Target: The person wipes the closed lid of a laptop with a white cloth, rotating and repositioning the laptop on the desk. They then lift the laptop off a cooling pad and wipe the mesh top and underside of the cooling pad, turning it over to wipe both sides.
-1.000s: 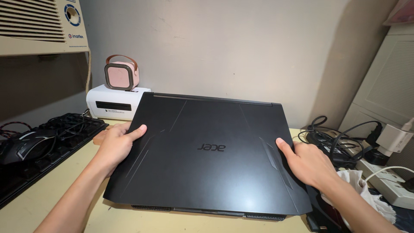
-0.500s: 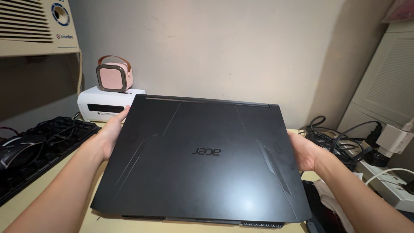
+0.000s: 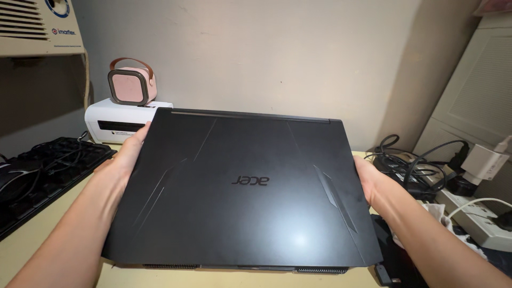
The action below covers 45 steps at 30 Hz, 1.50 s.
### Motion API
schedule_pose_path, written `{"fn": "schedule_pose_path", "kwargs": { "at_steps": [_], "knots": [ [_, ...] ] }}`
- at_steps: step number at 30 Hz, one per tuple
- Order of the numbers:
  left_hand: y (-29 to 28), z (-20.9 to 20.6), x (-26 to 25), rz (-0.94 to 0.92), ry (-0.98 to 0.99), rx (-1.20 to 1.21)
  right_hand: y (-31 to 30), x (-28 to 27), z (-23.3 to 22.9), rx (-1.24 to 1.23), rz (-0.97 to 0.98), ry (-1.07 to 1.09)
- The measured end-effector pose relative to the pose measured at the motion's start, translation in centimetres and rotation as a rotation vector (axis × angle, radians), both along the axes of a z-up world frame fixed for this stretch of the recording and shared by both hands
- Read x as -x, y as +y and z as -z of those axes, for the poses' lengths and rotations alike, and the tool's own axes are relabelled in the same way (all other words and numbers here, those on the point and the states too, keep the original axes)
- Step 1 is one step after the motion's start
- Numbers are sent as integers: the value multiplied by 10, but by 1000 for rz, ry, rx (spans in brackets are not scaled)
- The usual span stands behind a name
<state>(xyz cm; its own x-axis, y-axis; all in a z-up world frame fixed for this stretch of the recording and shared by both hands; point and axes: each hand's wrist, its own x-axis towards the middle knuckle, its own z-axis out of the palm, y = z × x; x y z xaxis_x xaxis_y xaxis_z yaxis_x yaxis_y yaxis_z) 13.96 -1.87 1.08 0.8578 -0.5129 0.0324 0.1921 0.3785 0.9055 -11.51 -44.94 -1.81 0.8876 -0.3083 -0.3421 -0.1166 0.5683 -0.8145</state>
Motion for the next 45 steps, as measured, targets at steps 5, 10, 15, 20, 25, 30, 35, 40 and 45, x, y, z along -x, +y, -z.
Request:
{"fn": "schedule_pose_path", "kwargs": {
  "at_steps": [5,10,15,20,25,30,35,40,45],
  "knots": [
    [5,-5,6,23,-4,-30,3,2,-3,52,27,-11],
    [7,-3,12,-27,73,-37,3,-2,1,97,79,23],
    [4,5,-2,-16,-21,-100,4,-5,0,182,136,-14],
    [1,15,-21,-71,-97,-72,23,-6,-10,407,314,-5],
    [2,15,-19,-92,-80,-10,38,-1,-22,695,463,117],
    [6,13,-2,-130,-204,-32,38,-3,-17,1051,582,240],
    [5,19,-11,-57,-117,-102,30,-11,-9,1133,510,216],
    [3,30,-26,-36,-178,-132,25,-18,-4,1224,490,274],
    [3,36,-28,-72,-63,-152,19,-25,3,1255,455,300]
  ]
}}
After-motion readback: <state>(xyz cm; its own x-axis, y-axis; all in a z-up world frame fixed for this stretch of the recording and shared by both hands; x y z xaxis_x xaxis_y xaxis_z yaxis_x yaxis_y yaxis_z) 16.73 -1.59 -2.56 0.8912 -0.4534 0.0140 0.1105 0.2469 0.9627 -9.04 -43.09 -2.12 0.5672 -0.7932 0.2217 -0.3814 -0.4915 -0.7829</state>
